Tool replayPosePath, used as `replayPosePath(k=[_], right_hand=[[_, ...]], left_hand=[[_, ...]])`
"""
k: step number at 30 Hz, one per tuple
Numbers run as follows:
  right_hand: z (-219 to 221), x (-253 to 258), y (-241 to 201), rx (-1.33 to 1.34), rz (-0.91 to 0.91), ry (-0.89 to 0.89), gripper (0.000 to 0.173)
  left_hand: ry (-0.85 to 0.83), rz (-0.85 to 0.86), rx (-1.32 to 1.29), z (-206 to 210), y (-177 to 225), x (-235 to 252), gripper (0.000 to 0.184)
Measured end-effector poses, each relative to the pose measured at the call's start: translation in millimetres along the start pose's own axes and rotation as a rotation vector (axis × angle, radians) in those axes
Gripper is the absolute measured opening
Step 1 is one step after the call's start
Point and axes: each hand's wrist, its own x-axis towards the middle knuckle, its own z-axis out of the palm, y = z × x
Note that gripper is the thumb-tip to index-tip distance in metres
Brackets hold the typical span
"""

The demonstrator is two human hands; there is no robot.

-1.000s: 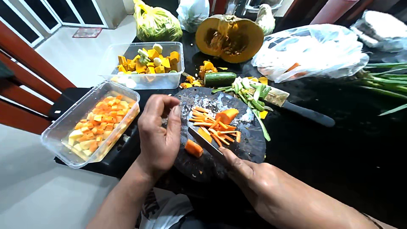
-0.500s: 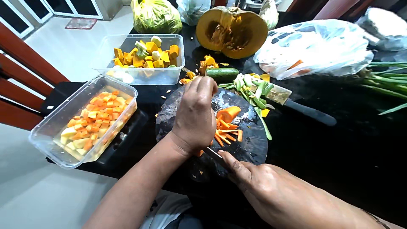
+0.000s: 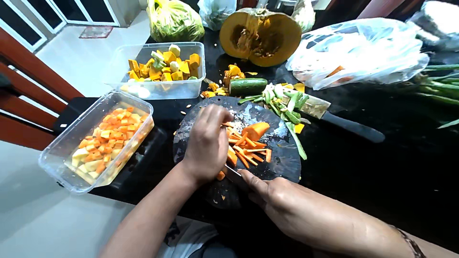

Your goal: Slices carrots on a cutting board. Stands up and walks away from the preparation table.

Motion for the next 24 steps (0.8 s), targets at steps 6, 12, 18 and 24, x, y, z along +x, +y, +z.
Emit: replayPosePath(k=[6, 12, 18, 24], right_hand=[[1, -2, 2, 0.065, -0.011, 0.051, 0.047], [1, -6, -12, -0.211, -0.120, 0.192, 0.045], [2, -4, -19, -0.280, -0.109, 0.154, 0.047], [4, -4, -20, -0.313, -0.108, 0.152, 0.046]], left_hand=[[0.163, -0.079, -0.126, -34, 10, -46, 0.008], [0.354, -0.080, -0.069, -51, 12, -19, 0.014], [0.377, -0.012, -0.010, -36, 16, 9, 0.021], [0.293, -0.026, 0.022, -12, 17, 18, 0.025]])
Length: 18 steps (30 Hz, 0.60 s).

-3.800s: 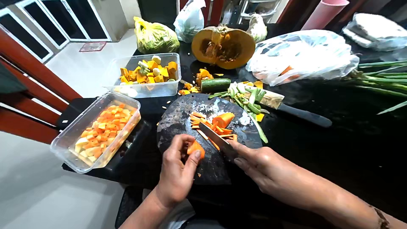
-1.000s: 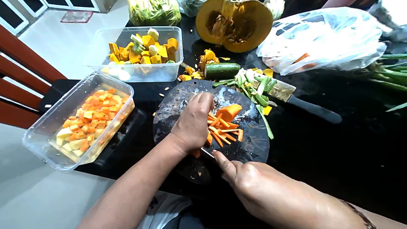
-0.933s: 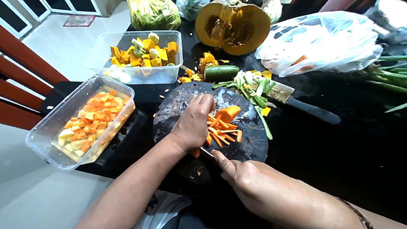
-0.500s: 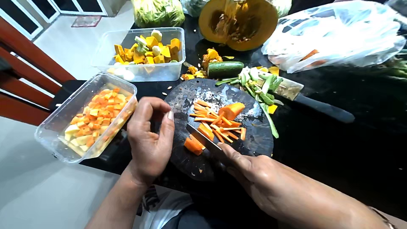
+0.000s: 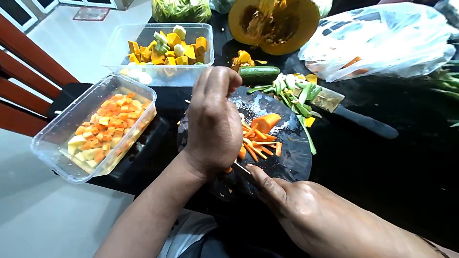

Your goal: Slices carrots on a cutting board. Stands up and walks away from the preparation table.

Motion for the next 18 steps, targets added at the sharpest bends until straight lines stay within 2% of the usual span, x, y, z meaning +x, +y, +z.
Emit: replayPosePath(k=[6, 10, 12, 16, 18], right_hand=[[2, 2, -3, -0.020, -0.011, 0.000, 0.043], [8, 6, -3, 0.011, 0.011, -0.065, 0.046], [11, 7, 1, 0.049, 0.013, -0.063, 0.046], [0, 10, 16, 0.446, 0.142, -0.229, 0.043], [-7, 13, 23, 0.764, 0.277, -0.352, 0.039]], left_hand=[[-0.247, 0.014, 0.050, 10, -2, -5, 0.027], [-0.396, 0.014, 0.032, 19, -14, -19, 0.018], [-0.392, 0.028, 0.001, 21, -18, -20, 0.018], [-0.239, 0.074, -0.051, 11, -19, -23, 0.021], [-0.259, 0.056, -0.049, -8, -15, -35, 0.015]])
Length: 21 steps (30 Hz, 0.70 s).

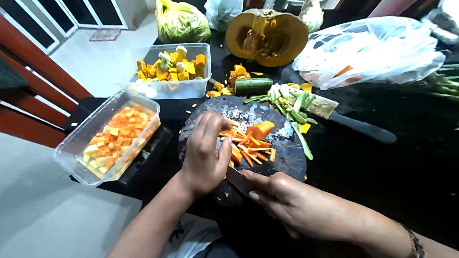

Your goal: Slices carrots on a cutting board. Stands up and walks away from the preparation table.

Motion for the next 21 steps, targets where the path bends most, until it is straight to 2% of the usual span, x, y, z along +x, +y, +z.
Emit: replayPosePath(k=[2, 4, 9, 12, 16, 18, 21], right_hand=[[-1, -1, 0, 0.145, 0.060, -0.051, 0.038], [1, -2, -1, 0.153, 0.064, -0.055, 0.040], [2, -4, 1, 0.088, 0.037, -0.004, 0.038], [4, -8, 6, -0.054, 0.000, 0.097, 0.041], [10, -14, 17, -0.395, -0.066, 0.352, 0.046], [12, -18, 19, -0.475, -0.118, 0.401, 0.048], [22, -25, 16, -0.540, -0.206, 0.437, 0.050]], left_hand=[[-0.122, -0.047, 0.057, -8, 6, -24, 0.016], [-0.200, -0.061, 0.131, -8, 9, -43, 0.022], [-0.109, -0.027, 0.054, 0, 5, -56, 0.019], [-0.074, -0.037, 0.069, 4, 6, -58, 0.017], [-0.060, -0.061, 0.101, 7, 6, -62, 0.022], [-0.064, -0.088, 0.033, 1, 7, -63, 0.025], [-0.076, -0.123, -0.011, -13, 3, -66, 0.020]])
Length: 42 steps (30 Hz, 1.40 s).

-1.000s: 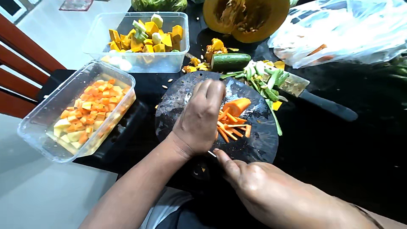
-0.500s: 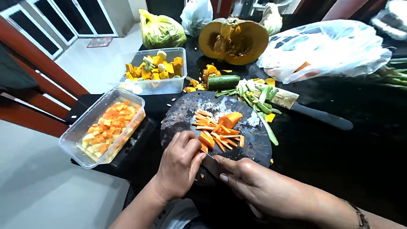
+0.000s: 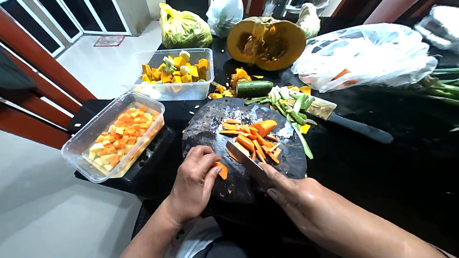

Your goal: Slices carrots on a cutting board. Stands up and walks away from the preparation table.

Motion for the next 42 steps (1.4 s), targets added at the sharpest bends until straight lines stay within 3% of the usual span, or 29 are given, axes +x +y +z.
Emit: replayPosePath(k=[13, 19, 27, 32, 42], right_hand=[[6, -6, -23, -0.127, -0.045, -0.071, 0.048], [8, 7, -33, -0.320, -0.059, -0.120, 0.048], [3, 11, -13, 0.079, 0.029, -0.214, 0.046], [5, 1, -16, -0.103, -0.037, -0.079, 0.047], [11, 13, -30, -0.229, -0.083, -0.141, 0.049]], left_hand=[[0.047, 0.029, -0.011, 4, -2, -10, 0.013], [0.060, 0.032, -0.029, 6, -3, -13, 0.014], [0.096, 0.006, -0.118, 6, -4, -14, 0.013], [0.107, 0.007, -0.133, 8, -5, -14, 0.011], [0.109, 0.017, -0.132, 8, -5, -16, 0.011]])
